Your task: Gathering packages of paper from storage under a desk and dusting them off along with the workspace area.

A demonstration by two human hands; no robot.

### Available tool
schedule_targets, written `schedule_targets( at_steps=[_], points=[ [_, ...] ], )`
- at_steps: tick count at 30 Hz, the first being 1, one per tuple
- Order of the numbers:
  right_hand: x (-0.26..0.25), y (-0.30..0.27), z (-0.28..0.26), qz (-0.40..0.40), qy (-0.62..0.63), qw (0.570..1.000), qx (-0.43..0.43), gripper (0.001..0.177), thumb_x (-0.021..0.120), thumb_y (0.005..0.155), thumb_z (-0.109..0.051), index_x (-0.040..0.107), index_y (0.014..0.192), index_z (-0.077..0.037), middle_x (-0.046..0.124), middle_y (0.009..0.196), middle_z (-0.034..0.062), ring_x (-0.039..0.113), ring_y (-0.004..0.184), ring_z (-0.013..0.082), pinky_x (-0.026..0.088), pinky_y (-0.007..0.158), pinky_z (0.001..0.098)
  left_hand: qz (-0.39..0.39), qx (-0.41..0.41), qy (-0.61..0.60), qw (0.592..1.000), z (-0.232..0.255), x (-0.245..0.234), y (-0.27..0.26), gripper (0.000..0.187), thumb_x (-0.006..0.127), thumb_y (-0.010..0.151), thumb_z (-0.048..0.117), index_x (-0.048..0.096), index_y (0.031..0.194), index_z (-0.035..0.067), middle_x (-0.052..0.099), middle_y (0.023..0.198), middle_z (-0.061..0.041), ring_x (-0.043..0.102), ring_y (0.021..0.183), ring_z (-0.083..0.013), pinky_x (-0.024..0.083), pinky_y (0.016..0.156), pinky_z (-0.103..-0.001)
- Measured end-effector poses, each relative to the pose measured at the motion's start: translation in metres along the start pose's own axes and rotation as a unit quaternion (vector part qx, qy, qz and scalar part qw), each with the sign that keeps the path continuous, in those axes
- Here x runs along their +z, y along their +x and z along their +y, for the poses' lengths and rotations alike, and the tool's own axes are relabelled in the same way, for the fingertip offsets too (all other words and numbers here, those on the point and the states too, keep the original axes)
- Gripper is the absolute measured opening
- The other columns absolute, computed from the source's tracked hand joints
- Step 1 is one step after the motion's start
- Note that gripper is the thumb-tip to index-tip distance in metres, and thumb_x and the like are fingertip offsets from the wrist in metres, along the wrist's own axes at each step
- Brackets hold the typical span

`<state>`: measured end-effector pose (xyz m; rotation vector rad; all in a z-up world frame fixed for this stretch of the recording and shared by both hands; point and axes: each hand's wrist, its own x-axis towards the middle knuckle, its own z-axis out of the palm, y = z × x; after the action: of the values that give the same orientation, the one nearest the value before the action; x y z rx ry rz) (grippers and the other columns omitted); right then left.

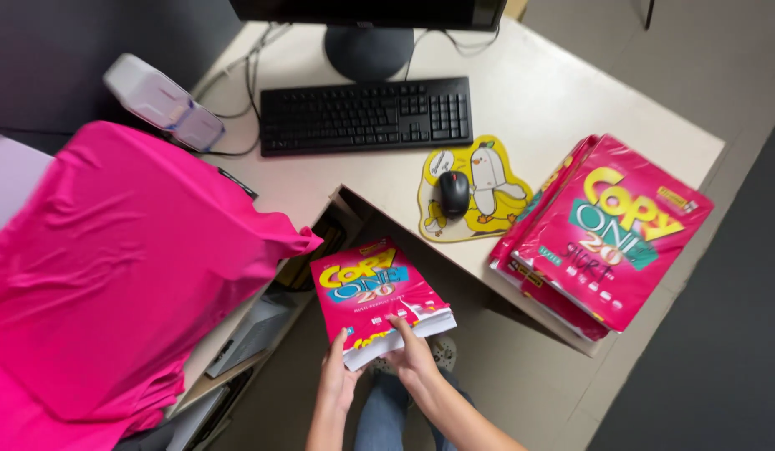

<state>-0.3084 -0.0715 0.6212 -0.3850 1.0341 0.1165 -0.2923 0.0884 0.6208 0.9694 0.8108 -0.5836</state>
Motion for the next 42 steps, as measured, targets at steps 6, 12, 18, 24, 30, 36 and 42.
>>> schedule_targets(
  at_steps=[6, 12, 18, 24, 30, 36, 42],
  points=[
    [0.011, -0.085, -0.029, -0.047, -0.002, 0.999, 0.028, 0.042, 0.077, 0.084, -0.016, 0.061, 0.121, -0.006, 0.075, 0.109, 0.0117, 0.073, 0.096, 0.0251, 0.059, 0.079, 0.0436, -0.017, 0.05, -0.027, 0.998, 0.018, 0.037, -0.094, 0.049, 0.062, 0.092, 0.04, 0.06, 0.131, 0.01, 0.072, 0.12, -0.011, 0.071, 0.104, -0.024, 0.056, 0.087, -0.046],
    [0.008, -0.155, -0.068, -0.088, 0.007, 0.995, 0.042, 0.044, 0.077, 0.086, -0.013, 0.059, 0.124, -0.004, 0.074, 0.116, 0.0144, 0.07, 0.105, 0.0276, 0.055, 0.089, 0.047, -0.012, 0.086, -0.045, 0.995, 0.004, 0.063, -0.158, 0.052, 0.063, 0.092, 0.038, 0.056, 0.135, 0.01, 0.071, 0.123, -0.011, 0.069, 0.107, -0.0222, 0.055, 0.089, -0.044],
    [0.009, -0.2, -0.108, -0.084, 0.042, 0.996, 0.013, 0.045, 0.072, 0.085, -0.011, 0.055, 0.126, -0.003, 0.07, 0.122, 0.0159, 0.07, 0.111, 0.0287, 0.056, 0.098, 0.053, -0.028, 0.093, -0.012, 0.995, 0.01, 0.108, -0.192, 0.054, 0.063, 0.091, 0.037, 0.05, 0.138, 0.013, 0.068, 0.124, -0.009, 0.068, 0.107, -0.0213, 0.054, 0.088, -0.043],
    [-0.002, -0.211, -0.158, -0.106, 0.088, 0.989, -0.061, 0.045, 0.071, 0.086, -0.013, 0.056, 0.127, -0.003, 0.072, 0.121, 0.0136, 0.069, 0.112, 0.0267, 0.056, 0.097, 0.0497, -0.131, 0.103, 0.047, 0.985, 0.021, 0.174, -0.203, 0.053, 0.063, 0.092, 0.038, 0.05, 0.136, 0.011, 0.067, 0.123, -0.008, 0.067, 0.108, -0.0185, 0.055, 0.089, -0.04],
    [-0.039, -0.187, -0.215, -0.063, 0.131, 0.978, -0.147, 0.045, 0.075, 0.088, -0.016, 0.057, 0.128, -0.006, 0.068, 0.124, 0.0134, 0.067, 0.111, 0.0267, 0.054, 0.094, 0.0507, -0.222, 0.078, 0.104, 0.966, 0.005, 0.252, -0.168, 0.053, 0.063, 0.094, 0.038, 0.049, 0.136, 0.009, 0.067, 0.124, -0.01, 0.068, 0.108, -0.0179, 0.057, 0.089, -0.039],
    [-0.045, -0.2, -0.271, -0.05, 0.202, 0.943, -0.26, 0.053, 0.072, 0.078, -0.014, 0.055, 0.128, -0.014, 0.068, 0.125, 0.0083, 0.067, 0.114, 0.0284, 0.055, 0.096, 0.0575, -0.311, 0.021, 0.183, 0.932, -0.005, 0.338, -0.147, 0.053, 0.061, 0.093, 0.038, 0.046, 0.138, 0.014, 0.066, 0.126, -0.007, 0.069, 0.11, -0.0164, 0.058, 0.089, -0.038],
    [-0.082, -0.146, -0.298, -0.024, 0.292, 0.908, -0.299, 0.053, 0.073, 0.086, -0.017, 0.054, 0.135, -0.008, 0.067, 0.128, 0.0094, 0.064, 0.119, 0.0269, 0.054, 0.101, 0.0491, -0.369, -0.034, 0.278, 0.886, -0.028, 0.397, -0.086, 0.047, 0.061, 0.098, 0.035, 0.049, 0.133, 0.006, 0.069, 0.122, -0.011, 0.069, 0.108, -0.0192, 0.058, 0.087, -0.039]
  ],
)
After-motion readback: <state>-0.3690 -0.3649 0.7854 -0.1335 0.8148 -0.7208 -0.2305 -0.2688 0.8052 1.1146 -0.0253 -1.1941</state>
